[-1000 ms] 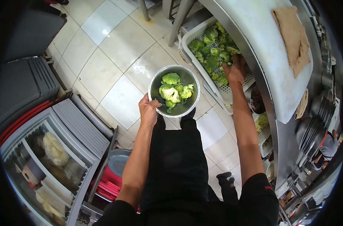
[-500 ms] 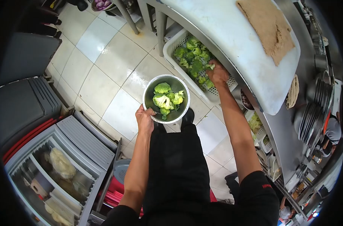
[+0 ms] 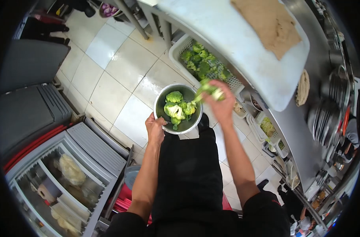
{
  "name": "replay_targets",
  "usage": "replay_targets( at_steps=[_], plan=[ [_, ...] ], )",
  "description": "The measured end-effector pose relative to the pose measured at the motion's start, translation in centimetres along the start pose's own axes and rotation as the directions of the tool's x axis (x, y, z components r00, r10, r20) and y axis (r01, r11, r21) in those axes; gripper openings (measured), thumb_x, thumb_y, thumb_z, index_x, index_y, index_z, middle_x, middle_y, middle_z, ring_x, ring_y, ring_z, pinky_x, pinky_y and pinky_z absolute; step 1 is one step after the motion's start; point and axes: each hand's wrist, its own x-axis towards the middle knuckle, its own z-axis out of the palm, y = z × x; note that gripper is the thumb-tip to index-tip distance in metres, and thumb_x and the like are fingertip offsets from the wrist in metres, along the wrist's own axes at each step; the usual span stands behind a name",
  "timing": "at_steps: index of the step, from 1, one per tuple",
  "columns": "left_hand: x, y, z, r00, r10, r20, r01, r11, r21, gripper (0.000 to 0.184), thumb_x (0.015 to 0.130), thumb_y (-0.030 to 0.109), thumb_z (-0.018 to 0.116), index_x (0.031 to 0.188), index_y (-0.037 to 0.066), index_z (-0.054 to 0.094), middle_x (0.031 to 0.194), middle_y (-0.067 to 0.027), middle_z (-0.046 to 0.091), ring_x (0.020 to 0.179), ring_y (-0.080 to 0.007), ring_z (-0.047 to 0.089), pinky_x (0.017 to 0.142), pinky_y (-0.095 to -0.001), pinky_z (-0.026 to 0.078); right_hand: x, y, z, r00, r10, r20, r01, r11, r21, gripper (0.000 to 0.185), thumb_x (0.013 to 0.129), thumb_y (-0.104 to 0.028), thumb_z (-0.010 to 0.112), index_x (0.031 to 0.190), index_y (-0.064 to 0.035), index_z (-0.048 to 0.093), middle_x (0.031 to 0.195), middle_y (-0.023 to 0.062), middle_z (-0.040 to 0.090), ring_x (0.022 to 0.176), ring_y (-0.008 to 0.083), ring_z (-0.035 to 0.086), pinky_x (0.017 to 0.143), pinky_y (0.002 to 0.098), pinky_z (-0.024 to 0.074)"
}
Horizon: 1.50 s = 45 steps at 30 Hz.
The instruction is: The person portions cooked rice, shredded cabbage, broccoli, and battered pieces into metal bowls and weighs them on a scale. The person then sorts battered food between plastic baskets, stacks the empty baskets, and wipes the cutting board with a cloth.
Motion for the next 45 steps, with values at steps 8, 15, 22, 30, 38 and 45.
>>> replay_targets(
  at_steps=[8,15,22,30,38,45],
  plan=[
    [-9.4,5.9,5.3,0.930,-0.051,0.363,-0.089,0.928,0.360,0.047,0.059,-0.004,0.042,0.103,-0.009,0.055,0.089,-0.0106,0.062,0.072,-0.0136,0.059,0.062,-0.0229,0.047,-9.8,-8.3,-3.7,0.978,-0.201,0.054,0.192,0.775,-0.603,0.033,0.074,-0.030,0.071,0.100,-0.0112,0.065,0.098,0.0140,0.055,0.087,0.0295,0.058,0.073,0.0355,0.0487],
    [-18.8,9.7,19.4,0.753,-0.234,0.615,0.005,0.936,0.351,0.038,0.053,-0.009,0.049,0.089,-0.007,0.060,0.079,-0.0106,0.064,0.065,-0.0159,0.060,0.061,-0.0261,0.050,-14.1,-20.9,-17.6,0.843,-0.381,-0.379,0.345,0.925,-0.160,0.024,0.079,-0.010,0.059,0.102,-0.0049,0.059,0.098,0.0101,0.056,0.079,0.0204,0.058,0.064,0.0304,0.0484],
    [-26.0,8.3,42.0,0.580,-0.167,0.797,-0.177,0.930,0.323,0.031,0.063,-0.008,0.049,0.094,-0.009,0.053,0.073,-0.0079,0.056,0.061,-0.0136,0.053,0.055,-0.0263,0.045,-20.7,-26.5,-33.5,0.660,-0.093,-0.745,0.571,0.707,0.418,0.034,0.077,-0.011,0.053,0.111,-0.0058,0.047,0.089,0.0102,0.053,0.063,0.0141,0.052,0.038,0.0176,0.0359],
    [-28.1,-5.8,66.6,0.416,-0.274,0.867,-0.145,0.921,0.361,0.017,0.062,-0.004,0.053,0.078,0.000,0.048,0.065,-0.0089,0.049,0.049,-0.0175,0.045,0.043,-0.0336,0.043,-26.9,-21.4,-42.6,0.588,0.135,-0.797,0.443,0.771,0.458,0.037,0.074,-0.010,0.049,0.110,-0.0009,0.046,0.082,0.0104,0.050,0.063,0.0162,0.053,0.042,0.0220,0.0387],
    [-26.4,-12.7,73.8,0.464,-0.407,0.787,-0.112,0.854,0.508,0.008,0.074,0.002,0.053,0.066,0.005,0.051,0.061,-0.0068,0.047,0.047,-0.0163,0.042,0.047,-0.0353,0.046,-30.1,-19.1,-44.1,0.429,0.239,-0.871,0.463,0.770,0.439,0.020,0.081,-0.004,0.054,0.100,-0.0035,0.051,0.087,0.0143,0.057,0.067,0.0165,0.055,0.050,0.0269,0.0435],
    [-27.0,-10.1,72.2,0.377,-0.511,0.772,-0.203,0.768,0.607,0.022,0.080,0.026,0.061,0.077,0.006,0.052,0.064,-0.0032,0.047,0.062,-0.0196,0.055,0.063,-0.0364,0.050,-27.9,-18.9,-43.6,0.395,0.217,-0.893,0.415,0.825,0.384,0.026,0.082,-0.008,0.058,0.107,-0.0034,0.054,0.090,0.0064,0.058,0.073,0.0123,0.056,0.056,0.0261,0.0478]
  ],
)
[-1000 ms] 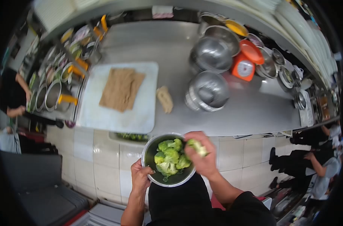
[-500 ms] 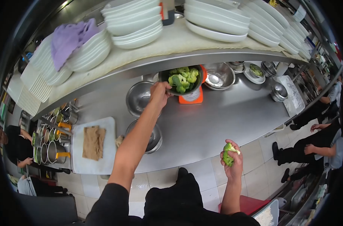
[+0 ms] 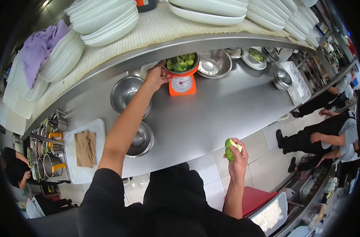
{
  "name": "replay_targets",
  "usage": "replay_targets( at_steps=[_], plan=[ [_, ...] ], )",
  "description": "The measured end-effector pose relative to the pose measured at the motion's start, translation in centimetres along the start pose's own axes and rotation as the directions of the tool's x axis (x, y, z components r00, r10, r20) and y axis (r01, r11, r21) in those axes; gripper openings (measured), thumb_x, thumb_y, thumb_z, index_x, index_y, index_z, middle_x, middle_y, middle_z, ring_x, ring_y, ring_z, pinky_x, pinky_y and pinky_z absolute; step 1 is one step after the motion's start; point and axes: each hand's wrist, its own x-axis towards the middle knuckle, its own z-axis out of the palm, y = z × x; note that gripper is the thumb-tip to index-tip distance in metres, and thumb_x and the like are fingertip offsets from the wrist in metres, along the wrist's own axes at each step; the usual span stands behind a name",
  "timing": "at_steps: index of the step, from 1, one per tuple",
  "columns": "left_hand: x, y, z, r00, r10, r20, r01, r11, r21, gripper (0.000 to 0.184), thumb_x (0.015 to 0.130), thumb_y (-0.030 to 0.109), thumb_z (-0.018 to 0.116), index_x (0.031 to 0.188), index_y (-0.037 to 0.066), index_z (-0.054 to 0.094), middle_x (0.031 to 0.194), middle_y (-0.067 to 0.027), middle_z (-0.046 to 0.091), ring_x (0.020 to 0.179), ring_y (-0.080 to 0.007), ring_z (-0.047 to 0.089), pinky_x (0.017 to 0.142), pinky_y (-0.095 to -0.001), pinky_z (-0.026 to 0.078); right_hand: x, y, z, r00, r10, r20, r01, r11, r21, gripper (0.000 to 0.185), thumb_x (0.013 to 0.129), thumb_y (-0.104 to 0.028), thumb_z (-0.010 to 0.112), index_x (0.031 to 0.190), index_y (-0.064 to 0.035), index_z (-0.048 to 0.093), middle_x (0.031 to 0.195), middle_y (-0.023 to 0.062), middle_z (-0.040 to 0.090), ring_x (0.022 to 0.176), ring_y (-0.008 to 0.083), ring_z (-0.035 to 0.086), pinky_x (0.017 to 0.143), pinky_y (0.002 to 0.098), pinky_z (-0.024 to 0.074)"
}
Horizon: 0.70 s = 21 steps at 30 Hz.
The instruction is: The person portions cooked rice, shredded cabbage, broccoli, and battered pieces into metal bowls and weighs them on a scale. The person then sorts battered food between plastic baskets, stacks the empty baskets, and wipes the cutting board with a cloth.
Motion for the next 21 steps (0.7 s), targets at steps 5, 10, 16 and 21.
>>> replay_targets(
  at_steps=[5,10,16,21],
  plan=[
    [-4.8,1.1,-1.6,1.000,-0.023,-0.011,0.024,0.994,0.107,0.023,0.078,0.023,0.061,0.088,0.004,0.051,0.072,-0.0038,0.049,0.066,-0.0211,0.055,0.060,-0.0364,0.049,-0.8,0.8,3.4,0.999,0.030,-0.019,-0.031,0.999,-0.010,0.028,0.082,-0.009,0.060,0.108,-0.0039,0.051,0.090,0.0069,0.058,0.074,0.0136,0.057,0.056,0.0274,0.0483],
    [-12.3,-0.1,-0.7,0.939,0.003,0.345,-0.197,0.825,0.529,0.034,0.083,0.031,0.058,0.107,0.008,0.053,0.090,-0.0069,0.057,0.078,-0.0156,0.056,0.062,-0.0287,0.048,-0.2,2.0,7.3,0.993,0.058,0.102,-0.054,0.998,-0.040,0.027,0.081,-0.007,0.060,0.104,-0.0051,0.047,0.088,0.0085,0.056,0.072,0.0151,0.057,0.055,0.0294,0.0485],
    [-16.8,-3.8,1.1,0.680,0.026,0.733,-0.476,0.776,0.414,0.043,0.081,0.033,0.065,0.110,0.004,0.055,0.096,-0.0035,0.059,0.079,-0.0103,0.055,0.063,-0.0271,0.048,1.2,1.2,14.5,0.933,-0.175,0.315,0.259,0.934,-0.248,0.037,0.074,-0.003,0.062,0.106,-0.0029,0.042,0.090,0.0101,0.055,0.073,0.0193,0.057,0.062,0.0320,0.0476],
    [-15.4,-0.7,1.6,0.758,0.194,0.622,-0.631,0.455,0.628,0.028,0.079,0.022,0.066,0.096,0.001,0.059,0.093,-0.0130,0.060,0.077,-0.0204,0.060,0.063,-0.0331,0.048,5.5,0.6,16.7,0.807,-0.360,0.468,0.591,0.479,-0.650,0.038,0.072,0.000,0.059,0.104,0.0018,0.039,0.084,0.0218,0.056,0.077,0.0395,0.058,0.063,0.0420,0.0465]
  ],
)
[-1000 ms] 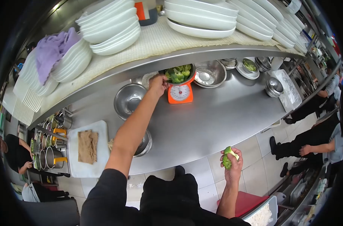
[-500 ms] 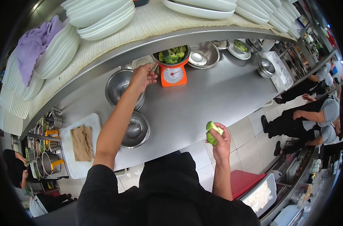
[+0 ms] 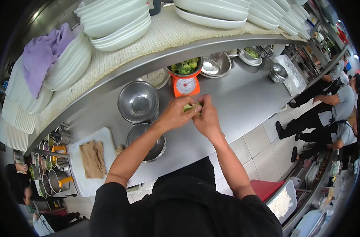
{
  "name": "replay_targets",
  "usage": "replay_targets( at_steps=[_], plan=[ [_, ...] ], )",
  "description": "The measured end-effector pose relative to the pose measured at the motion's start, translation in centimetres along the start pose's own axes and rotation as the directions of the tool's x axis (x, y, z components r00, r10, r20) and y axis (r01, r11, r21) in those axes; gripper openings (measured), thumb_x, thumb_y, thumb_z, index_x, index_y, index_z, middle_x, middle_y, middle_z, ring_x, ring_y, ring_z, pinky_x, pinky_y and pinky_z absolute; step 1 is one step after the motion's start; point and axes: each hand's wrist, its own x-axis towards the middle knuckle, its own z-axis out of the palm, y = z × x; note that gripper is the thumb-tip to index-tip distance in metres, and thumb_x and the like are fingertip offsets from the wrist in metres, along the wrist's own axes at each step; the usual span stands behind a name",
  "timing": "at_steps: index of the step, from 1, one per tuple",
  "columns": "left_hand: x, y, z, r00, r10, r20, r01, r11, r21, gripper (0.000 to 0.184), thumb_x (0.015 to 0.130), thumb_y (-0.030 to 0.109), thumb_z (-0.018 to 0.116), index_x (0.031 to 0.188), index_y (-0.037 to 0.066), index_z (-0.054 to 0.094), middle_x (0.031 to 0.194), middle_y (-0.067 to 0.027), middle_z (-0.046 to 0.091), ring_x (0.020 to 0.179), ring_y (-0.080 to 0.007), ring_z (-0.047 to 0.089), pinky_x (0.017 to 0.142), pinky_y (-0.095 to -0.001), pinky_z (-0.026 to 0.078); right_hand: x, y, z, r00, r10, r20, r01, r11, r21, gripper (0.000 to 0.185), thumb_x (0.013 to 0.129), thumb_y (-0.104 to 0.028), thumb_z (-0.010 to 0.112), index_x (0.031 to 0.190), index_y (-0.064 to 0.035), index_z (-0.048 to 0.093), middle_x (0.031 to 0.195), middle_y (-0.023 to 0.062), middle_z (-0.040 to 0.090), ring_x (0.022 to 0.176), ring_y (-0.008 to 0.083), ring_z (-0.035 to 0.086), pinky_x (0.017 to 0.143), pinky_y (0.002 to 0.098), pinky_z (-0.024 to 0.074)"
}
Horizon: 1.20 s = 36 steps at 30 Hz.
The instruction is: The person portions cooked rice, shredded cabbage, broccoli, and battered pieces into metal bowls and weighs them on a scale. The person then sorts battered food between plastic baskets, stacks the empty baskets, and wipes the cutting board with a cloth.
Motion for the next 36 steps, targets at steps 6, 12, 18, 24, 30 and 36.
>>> replay_targets(
  at_steps=[6,12,18,24,30,36],
  plan=[
    [2.7,0.3,-0.7,0.898,0.189,-0.397,-0.005,0.907,0.420,0.022,0.079,0.018,0.062,0.090,0.000,0.058,0.090,-0.0210,0.059,0.077,-0.0383,0.058,0.068,-0.0405,0.047,6.2,0.1,0.8,0.978,-0.195,0.075,0.206,0.957,-0.205,0.034,0.067,-0.002,0.062,0.097,0.0026,0.046,0.087,0.0228,0.057,0.079,0.0400,0.057,0.063,0.0470,0.0466],
    [4.3,0.0,-5.1,0.798,0.083,-0.597,0.286,0.820,0.496,0.024,0.080,0.021,0.061,0.094,0.001,0.062,0.092,-0.0217,0.061,0.086,-0.0396,0.057,0.075,-0.0434,0.047,14.7,3.9,0.4,0.915,-0.397,0.070,0.402,0.883,-0.242,0.028,0.068,-0.007,0.063,0.095,0.0012,0.057,0.093,0.0201,0.059,0.084,0.0369,0.057,0.069,0.0438,0.0489],
    [3.4,-0.4,-4.6,0.652,0.185,-0.735,0.182,0.903,0.389,0.020,0.082,0.020,0.061,0.090,0.002,0.063,0.078,-0.0138,0.064,0.073,-0.0306,0.061,0.071,-0.0356,0.046,19.6,4.8,-0.4,0.919,-0.351,0.180,0.370,0.925,-0.089,0.029,0.077,-0.015,0.061,0.101,0.0001,0.059,0.102,0.0177,0.061,0.093,0.0320,0.058,0.079,0.0363,0.0457],
    [1.5,3.1,1.8,0.671,-0.189,-0.717,0.247,0.969,-0.024,0.026,0.085,0.027,0.060,0.085,0.001,0.060,0.073,-0.0069,0.061,0.064,-0.0135,0.054,0.061,-0.0273,0.044,10.4,6.3,-3.7,0.918,0.072,0.391,-0.352,0.605,0.715,0.038,0.090,-0.036,0.053,0.110,-0.0047,0.055,0.103,0.0052,0.060,0.088,0.0142,0.057,0.078,0.0305,0.0455],
    [2.9,4.4,10.4,0.845,-0.024,-0.534,0.224,0.923,0.312,0.024,0.081,0.023,0.064,0.089,0.001,0.061,0.086,-0.0143,0.062,0.059,-0.0302,0.057,0.060,-0.0317,0.048,2.9,9.5,-3.6,0.537,0.093,0.838,-0.779,-0.327,0.535,0.035,0.091,-0.039,0.045,0.106,-0.0080,0.050,0.097,0.0054,0.057,0.085,0.0196,0.058,0.076,0.0332,0.0482],
    [5.4,-2.6,6.8,0.567,-0.236,-0.789,0.348,0.937,-0.030,0.028,0.080,0.025,0.062,0.100,0.005,0.058,0.087,-0.0116,0.060,0.063,-0.0197,0.061,0.051,-0.0297,0.049,2.2,16.3,-6.9,0.546,0.279,0.790,-0.763,-0.224,0.606,0.015,0.088,-0.025,0.053,0.092,-0.0104,0.054,0.084,0.0042,0.058,0.080,0.0186,0.058,0.069,0.0307,0.0468]
  ],
)
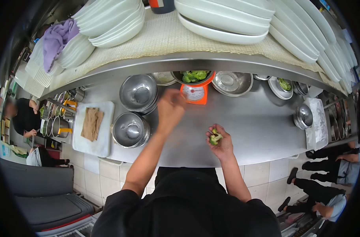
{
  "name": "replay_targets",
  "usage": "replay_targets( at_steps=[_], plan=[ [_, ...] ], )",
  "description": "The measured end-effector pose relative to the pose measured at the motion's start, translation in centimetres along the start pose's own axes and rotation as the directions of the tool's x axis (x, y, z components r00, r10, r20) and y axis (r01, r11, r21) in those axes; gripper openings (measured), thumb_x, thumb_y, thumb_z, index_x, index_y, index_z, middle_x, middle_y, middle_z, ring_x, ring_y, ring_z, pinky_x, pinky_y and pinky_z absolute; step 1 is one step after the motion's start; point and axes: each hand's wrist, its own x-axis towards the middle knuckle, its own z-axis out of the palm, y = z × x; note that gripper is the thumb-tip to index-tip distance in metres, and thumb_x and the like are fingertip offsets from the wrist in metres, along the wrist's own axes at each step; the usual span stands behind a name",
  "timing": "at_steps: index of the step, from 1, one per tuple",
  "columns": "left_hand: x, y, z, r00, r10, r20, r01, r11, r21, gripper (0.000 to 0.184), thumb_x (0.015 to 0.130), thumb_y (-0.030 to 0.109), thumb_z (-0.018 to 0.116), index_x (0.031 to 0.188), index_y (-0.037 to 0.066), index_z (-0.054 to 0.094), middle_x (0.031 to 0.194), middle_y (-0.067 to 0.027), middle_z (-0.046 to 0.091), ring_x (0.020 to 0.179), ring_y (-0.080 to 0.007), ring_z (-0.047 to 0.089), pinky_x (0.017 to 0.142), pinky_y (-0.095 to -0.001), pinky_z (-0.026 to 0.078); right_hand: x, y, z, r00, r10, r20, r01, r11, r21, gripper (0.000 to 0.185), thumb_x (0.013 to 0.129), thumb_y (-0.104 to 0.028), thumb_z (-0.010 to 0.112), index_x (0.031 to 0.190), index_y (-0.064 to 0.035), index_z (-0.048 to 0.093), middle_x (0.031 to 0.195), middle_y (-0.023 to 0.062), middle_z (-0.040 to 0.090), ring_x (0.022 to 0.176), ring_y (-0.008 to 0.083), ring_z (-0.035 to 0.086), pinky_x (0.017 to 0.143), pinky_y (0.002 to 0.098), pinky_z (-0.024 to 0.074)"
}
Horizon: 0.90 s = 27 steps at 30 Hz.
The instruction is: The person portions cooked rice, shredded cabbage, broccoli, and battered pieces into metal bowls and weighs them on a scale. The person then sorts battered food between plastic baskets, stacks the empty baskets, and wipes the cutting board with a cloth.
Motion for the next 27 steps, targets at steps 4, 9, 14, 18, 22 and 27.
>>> replay_targets(
  at_steps=[4,9,14,18,22,27],
  plan=[
    [6.4,0.7,-0.8,0.838,-0.544,-0.037,0.505,0.800,-0.324,0.027,0.081,0.019,0.056,0.106,0.008,0.053,0.079,-0.0084,0.054,0.065,-0.0206,0.059,0.048,-0.0304,0.047,-2.6,-2.7,-3.0,0.977,-0.127,-0.173,0.126,0.992,-0.015,0.010,0.086,-0.023,0.057,0.086,-0.0128,0.056,0.082,0.0024,0.058,0.076,0.0174,0.055,0.066,0.0298,0.0434],
    [11.2,-4.2,1.1,0.765,-0.579,0.280,0.633,0.601,-0.488,0.017,0.076,0.013,0.055,0.093,0.008,0.054,0.071,-0.0075,0.050,0.061,-0.0226,0.058,0.049,-0.0356,0.046,-7.0,-4.1,-7.0,0.942,-0.214,-0.258,0.234,0.971,0.051,0.013,0.086,-0.024,0.054,0.085,-0.0117,0.054,0.081,0.0027,0.056,0.075,0.0184,0.054,0.066,0.0304,0.0426],
    [10.6,-0.8,2.5,0.901,-0.420,0.112,0.405,0.716,-0.569,0.004,0.075,0.009,0.053,0.077,0.007,0.050,0.061,-0.0047,0.049,0.049,-0.0171,0.049,0.039,-0.0321,0.040,-11.4,-4.0,-10.0,0.874,-0.310,-0.375,0.370,0.924,0.098,0.017,0.087,-0.028,0.051,0.083,-0.0111,0.054,0.081,0.0045,0.055,0.074,0.0201,0.054,0.065,0.0321,0.0448],
    [7.9,2.9,5.7,0.945,-0.218,0.243,0.326,0.651,-0.686,0.015,0.064,-0.002,0.049,0.077,0.004,0.053,0.062,-0.0046,0.051,0.048,-0.0172,0.050,0.035,-0.0278,0.039,-14.4,-4.1,-12.1,0.787,-0.395,-0.474,0.508,0.850,0.135,0.022,0.082,-0.027,0.054,0.095,-0.0094,0.052,0.088,0.0080,0.055,0.078,0.0227,0.055,0.068,0.0359,0.0451],
    [3.5,4.8,15.6,0.772,-0.309,0.555,0.635,0.335,-0.696,0.033,0.059,-0.004,0.051,0.091,0.004,0.052,0.068,-0.0030,0.051,0.050,-0.0148,0.049,0.039,-0.0360,0.043,-16.4,-4.2,-13.5,0.719,-0.493,-0.490,0.631,0.758,0.164,0.030,0.080,-0.028,0.051,0.103,-0.0089,0.051,0.093,0.0098,0.055,0.085,0.0255,0.054,0.074,0.0377,0.0460],
    [-1.2,5.6,29.1,0.637,-0.327,0.698,0.757,0.435,-0.488,0.023,0.061,-0.005,0.057,0.072,0.008,0.042,0.059,-0.0027,0.042,0.046,-0.0146,0.041,0.040,-0.0347,0.041,-17.4,-4.0,-15.1,0.658,-0.496,-0.567,0.630,0.774,0.054,0.026,0.093,-0.027,0.042,0.111,-0.0095,0.046,0.098,0.0092,0.054,0.090,0.0248,0.055,0.083,0.0400,0.0472]
  ],
)
